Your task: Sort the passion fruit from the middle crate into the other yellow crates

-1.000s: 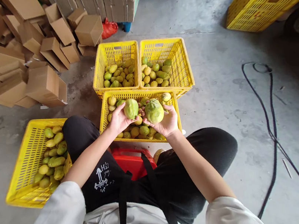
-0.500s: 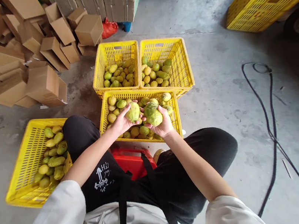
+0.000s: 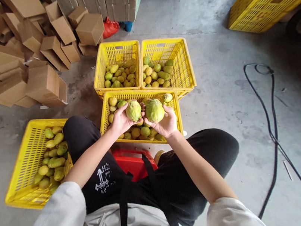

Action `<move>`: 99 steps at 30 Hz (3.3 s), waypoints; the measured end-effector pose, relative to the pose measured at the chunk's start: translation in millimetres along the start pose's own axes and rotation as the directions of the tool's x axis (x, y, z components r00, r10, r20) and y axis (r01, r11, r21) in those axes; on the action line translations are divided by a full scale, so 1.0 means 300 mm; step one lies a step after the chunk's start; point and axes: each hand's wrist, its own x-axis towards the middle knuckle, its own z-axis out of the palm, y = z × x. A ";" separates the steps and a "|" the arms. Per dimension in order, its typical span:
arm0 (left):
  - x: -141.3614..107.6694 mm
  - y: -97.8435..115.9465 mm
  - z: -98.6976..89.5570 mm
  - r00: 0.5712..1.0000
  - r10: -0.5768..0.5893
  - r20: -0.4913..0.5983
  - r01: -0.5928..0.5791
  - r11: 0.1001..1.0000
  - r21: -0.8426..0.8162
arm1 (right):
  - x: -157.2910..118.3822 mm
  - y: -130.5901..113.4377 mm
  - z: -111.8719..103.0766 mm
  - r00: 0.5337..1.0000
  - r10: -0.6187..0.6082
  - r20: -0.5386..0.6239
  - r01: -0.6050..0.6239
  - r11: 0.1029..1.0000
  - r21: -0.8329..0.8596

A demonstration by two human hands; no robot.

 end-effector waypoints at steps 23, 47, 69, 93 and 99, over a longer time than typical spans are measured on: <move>-0.005 -0.007 0.000 0.999 -0.023 -0.023 0.022 0.999 -0.045 | 0.001 0.005 -0.014 0.999 0.029 0.027 -0.029 1.000 0.002; 0.022 -0.018 -0.027 0.998 0.049 -0.025 -0.047 0.994 0.096 | 0.003 0.022 -0.004 0.998 0.017 -0.062 -0.015 0.999 0.030; 0.017 -0.007 -0.014 0.997 0.057 -0.051 -0.055 0.998 0.032 | 0.014 0.007 -0.014 0.998 -0.061 0.007 0.060 0.996 0.059; 0.028 -0.007 -0.020 0.981 0.022 -0.195 -0.041 0.995 -0.092 | 0.012 0.003 -0.011 0.984 -0.157 -0.082 0.162 0.985 0.066; 0.035 -0.013 -0.033 0.986 0.095 -0.141 -0.085 0.994 0.076 | 0.020 0.005 -0.043 0.987 -0.097 -0.127 0.100 0.995 0.024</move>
